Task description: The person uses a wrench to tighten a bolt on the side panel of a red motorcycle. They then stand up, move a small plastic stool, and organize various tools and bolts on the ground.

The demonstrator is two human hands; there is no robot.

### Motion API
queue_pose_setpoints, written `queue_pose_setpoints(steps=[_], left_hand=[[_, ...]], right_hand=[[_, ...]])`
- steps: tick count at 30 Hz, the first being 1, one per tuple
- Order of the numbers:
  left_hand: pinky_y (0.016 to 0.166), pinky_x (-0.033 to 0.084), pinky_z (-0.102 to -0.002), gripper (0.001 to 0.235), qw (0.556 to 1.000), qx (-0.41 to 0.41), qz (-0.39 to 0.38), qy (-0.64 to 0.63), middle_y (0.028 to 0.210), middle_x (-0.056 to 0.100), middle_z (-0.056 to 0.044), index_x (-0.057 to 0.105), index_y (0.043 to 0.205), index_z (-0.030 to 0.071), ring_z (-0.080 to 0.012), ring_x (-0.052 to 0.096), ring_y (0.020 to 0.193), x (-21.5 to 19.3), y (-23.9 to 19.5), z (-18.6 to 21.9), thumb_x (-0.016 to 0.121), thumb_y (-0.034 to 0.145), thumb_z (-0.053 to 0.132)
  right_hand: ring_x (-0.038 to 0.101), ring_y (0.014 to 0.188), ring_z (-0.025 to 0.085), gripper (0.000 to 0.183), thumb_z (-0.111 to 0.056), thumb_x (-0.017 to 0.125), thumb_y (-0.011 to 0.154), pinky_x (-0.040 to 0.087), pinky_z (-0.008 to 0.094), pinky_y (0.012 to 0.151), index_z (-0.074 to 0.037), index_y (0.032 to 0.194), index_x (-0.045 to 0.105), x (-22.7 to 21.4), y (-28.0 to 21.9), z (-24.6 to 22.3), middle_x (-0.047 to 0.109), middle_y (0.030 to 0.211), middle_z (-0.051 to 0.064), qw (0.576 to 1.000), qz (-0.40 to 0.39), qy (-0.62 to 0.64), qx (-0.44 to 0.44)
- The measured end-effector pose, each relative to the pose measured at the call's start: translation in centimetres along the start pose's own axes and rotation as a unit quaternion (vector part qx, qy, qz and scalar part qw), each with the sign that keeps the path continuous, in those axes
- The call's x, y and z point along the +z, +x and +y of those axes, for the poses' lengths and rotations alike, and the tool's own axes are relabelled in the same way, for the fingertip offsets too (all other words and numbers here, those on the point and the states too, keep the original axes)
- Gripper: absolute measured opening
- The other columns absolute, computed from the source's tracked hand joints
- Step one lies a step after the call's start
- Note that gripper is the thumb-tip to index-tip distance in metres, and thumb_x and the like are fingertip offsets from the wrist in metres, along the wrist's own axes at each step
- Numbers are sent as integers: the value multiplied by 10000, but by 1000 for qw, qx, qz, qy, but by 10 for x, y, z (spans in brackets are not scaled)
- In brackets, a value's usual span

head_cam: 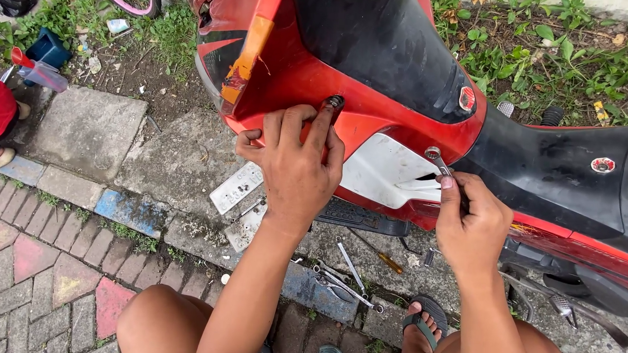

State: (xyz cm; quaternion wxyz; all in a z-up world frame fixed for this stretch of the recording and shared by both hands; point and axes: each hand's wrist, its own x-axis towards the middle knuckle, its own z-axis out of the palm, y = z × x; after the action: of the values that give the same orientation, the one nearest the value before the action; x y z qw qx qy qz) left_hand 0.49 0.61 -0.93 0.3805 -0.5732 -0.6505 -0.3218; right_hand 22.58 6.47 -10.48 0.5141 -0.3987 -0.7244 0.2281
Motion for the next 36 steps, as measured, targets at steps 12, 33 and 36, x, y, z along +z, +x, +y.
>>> queue_pose_setpoints(steps=[12,33,36], left_hand=[[849,261,-499,238,1000,-2,8,8,958,568,-36,766,1038,112,-233,544,919,4,-2,-1,690,816,75],[852,247,-495,272,996,22,-65,52,986,553,-19,756,1130,136,-234,501,984,-9,4,-1,647,882,111],[850,246,-495,274,996,21,-63,52,982,546,-18,753,1127,138,-233,497,979,-9,4,0,648,875,111]], right_hand=[[668,653,436,164,-32,617,1102,332,319,435,-10,1015,753,1,1,2,664,719,220,1000,2,1,-1],[666,618,414,171,-52,622,1099,336,322,416,-20,989,749,3,-1,-3,669,711,214,1000,-3,3,-3],[666,617,408,169,-50,620,1096,362,323,428,-17,993,751,3,0,-5,678,726,220,1000,-1,8,-5]])
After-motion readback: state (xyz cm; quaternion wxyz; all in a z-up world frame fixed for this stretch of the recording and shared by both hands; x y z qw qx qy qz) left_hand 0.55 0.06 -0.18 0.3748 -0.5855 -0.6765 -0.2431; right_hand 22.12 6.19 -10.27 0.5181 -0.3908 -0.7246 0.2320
